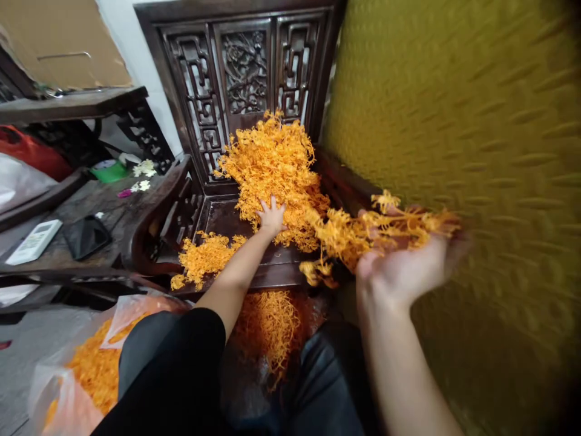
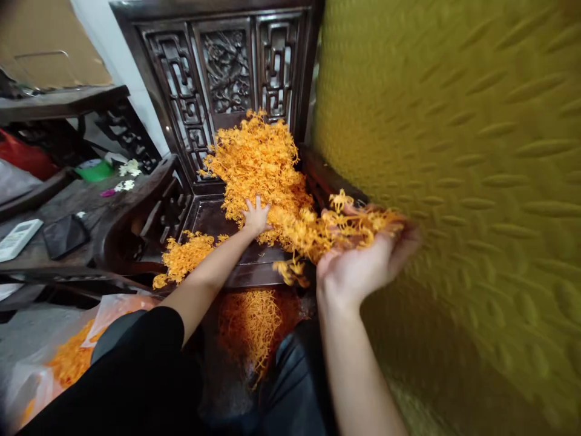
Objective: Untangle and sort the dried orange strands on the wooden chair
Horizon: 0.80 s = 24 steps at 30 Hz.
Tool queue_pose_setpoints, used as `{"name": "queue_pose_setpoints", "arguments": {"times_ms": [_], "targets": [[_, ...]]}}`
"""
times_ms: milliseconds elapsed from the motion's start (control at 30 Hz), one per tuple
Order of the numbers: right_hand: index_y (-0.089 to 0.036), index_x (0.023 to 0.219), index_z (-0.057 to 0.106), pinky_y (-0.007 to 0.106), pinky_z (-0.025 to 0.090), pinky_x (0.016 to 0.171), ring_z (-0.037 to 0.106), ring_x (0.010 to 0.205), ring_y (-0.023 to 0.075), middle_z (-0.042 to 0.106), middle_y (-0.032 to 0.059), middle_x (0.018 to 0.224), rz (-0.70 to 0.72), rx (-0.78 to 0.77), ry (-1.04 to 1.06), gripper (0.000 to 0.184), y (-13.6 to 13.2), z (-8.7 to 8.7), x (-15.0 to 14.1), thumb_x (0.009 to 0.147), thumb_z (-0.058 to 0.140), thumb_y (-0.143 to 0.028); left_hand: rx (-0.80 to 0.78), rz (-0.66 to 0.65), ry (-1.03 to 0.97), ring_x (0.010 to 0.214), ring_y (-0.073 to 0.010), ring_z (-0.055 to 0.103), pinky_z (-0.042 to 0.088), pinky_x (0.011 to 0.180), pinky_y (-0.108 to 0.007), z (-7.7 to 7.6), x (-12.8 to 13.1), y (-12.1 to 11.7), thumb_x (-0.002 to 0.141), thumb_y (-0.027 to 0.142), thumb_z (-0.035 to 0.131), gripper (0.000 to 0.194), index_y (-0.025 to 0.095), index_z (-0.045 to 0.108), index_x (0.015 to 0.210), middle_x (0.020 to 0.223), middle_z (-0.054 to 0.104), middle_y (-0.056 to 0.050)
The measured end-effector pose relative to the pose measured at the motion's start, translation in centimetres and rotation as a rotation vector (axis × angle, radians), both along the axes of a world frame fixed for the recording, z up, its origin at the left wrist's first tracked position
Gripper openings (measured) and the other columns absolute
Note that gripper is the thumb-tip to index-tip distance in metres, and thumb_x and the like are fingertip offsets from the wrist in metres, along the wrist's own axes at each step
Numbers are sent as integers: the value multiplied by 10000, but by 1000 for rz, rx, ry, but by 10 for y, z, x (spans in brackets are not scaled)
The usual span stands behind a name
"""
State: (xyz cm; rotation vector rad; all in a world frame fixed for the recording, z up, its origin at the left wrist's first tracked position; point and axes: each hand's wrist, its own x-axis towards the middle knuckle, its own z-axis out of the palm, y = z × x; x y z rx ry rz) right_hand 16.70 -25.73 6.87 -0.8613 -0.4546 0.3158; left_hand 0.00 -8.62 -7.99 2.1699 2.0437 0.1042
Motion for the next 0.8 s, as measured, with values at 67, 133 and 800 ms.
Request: {"name": "queue_pose_setpoints", "arguments": {"times_ms": [67, 133, 800], "targets": [[-264, 879, 508, 535, 647, 713, 725, 818, 248, 630, -11, 895, 69, 25, 172, 129, -21, -12, -1, 847, 633, -275, 20, -16, 61, 1543, -567, 36, 265, 1137, -784, -7, 0, 24, 686, 531, 875, 1084, 344, 336, 1608, 1754, 7, -123], [-260, 850, 541, 508, 649, 674, 704, 774, 229, 647, -24, 855, 122, 12, 278, 161, -35, -24, -1, 792, 688, -232, 19, -20, 86, 1531, -567, 93, 306, 1126, -764, -15, 0, 41, 686, 529, 876, 1045, 318, 388, 1585, 1751, 33, -137], [-236, 882, 552, 380, 627, 616, 677, 736, 190, 617, -9, 846, 185, -91, 298, 136, -106, -36, -4, 795, 657, -242, -150, -396, -152, 1544, -369, 335, 287, 1261, -433, 66, -85, -17, 717, 328, 865, 993, 231, 401, 1590, 1711, 254, -160]]}}
